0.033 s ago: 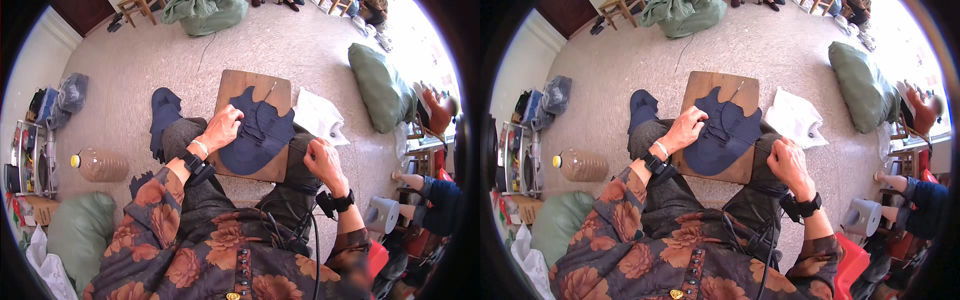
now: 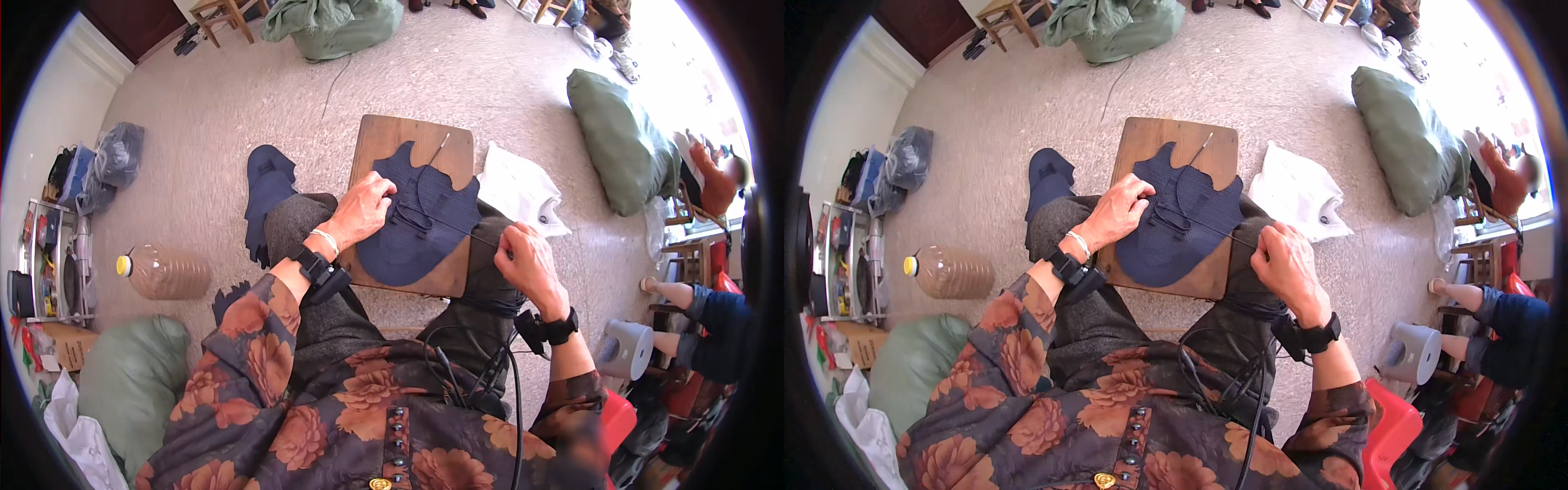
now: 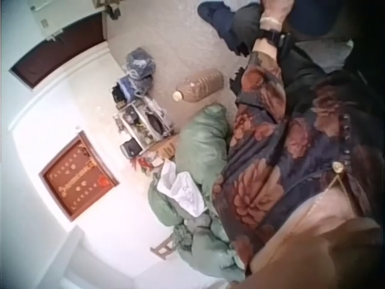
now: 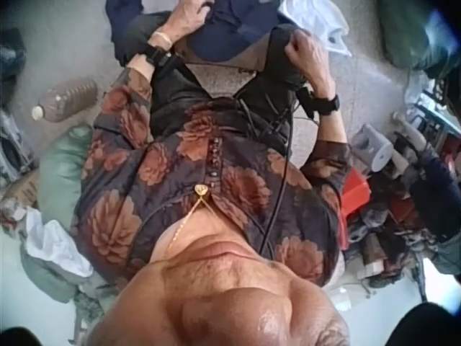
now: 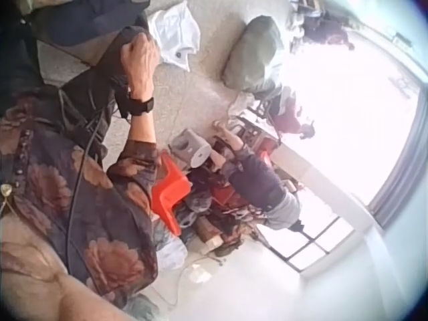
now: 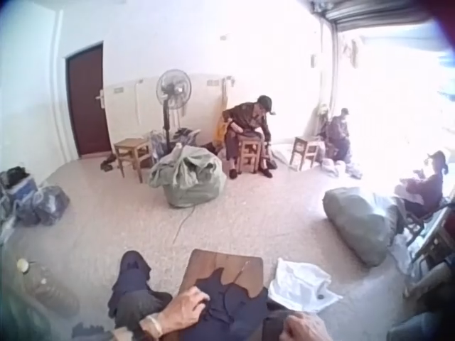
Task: The person threads a cord through the eyelets of a shoe upper by hand, occasionally using a small tool to assist, and then sets it aside.
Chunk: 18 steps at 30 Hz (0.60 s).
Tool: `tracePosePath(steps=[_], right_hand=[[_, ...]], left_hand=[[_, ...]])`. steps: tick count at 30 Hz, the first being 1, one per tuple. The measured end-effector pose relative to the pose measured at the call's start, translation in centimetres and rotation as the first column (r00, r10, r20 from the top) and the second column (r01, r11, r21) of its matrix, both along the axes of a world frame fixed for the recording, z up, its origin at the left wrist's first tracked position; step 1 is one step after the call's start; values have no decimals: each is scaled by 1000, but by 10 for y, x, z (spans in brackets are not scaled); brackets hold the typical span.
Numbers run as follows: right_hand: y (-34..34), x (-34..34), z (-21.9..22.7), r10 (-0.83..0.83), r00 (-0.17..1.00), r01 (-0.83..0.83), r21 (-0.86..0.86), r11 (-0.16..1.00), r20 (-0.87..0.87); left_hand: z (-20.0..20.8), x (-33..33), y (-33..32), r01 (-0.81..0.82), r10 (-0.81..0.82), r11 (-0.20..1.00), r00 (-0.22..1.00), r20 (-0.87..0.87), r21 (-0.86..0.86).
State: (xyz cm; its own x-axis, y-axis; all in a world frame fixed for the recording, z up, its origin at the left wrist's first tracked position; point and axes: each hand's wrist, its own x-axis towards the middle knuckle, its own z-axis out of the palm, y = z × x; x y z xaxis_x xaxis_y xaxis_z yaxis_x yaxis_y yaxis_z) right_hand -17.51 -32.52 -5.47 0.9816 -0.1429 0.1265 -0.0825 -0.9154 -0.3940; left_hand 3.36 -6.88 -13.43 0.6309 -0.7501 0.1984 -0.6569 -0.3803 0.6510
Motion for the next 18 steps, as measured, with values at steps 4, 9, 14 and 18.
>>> tracePosePath(steps=[4, 9, 14, 18], right_hand=[[-4, -5, 15, -20, 1000, 20, -5, 1000, 9], [16, -4, 14, -27, 999, 32, 215, 976, -28], [48, 25, 29, 18, 1000, -16, 455, 890, -1], [46, 44, 7, 36, 996, 28, 653, 757, -85]], left_hand=[[9, -5, 4, 26, -18, 998, 992, -124, 59], [13, -10, 0, 81, -100, 982, 989, 107, 169], [69, -64, -25, 227, -186, 960, 954, 235, -164], [51, -70, -26, 301, -302, 930, 953, 28, -213]])
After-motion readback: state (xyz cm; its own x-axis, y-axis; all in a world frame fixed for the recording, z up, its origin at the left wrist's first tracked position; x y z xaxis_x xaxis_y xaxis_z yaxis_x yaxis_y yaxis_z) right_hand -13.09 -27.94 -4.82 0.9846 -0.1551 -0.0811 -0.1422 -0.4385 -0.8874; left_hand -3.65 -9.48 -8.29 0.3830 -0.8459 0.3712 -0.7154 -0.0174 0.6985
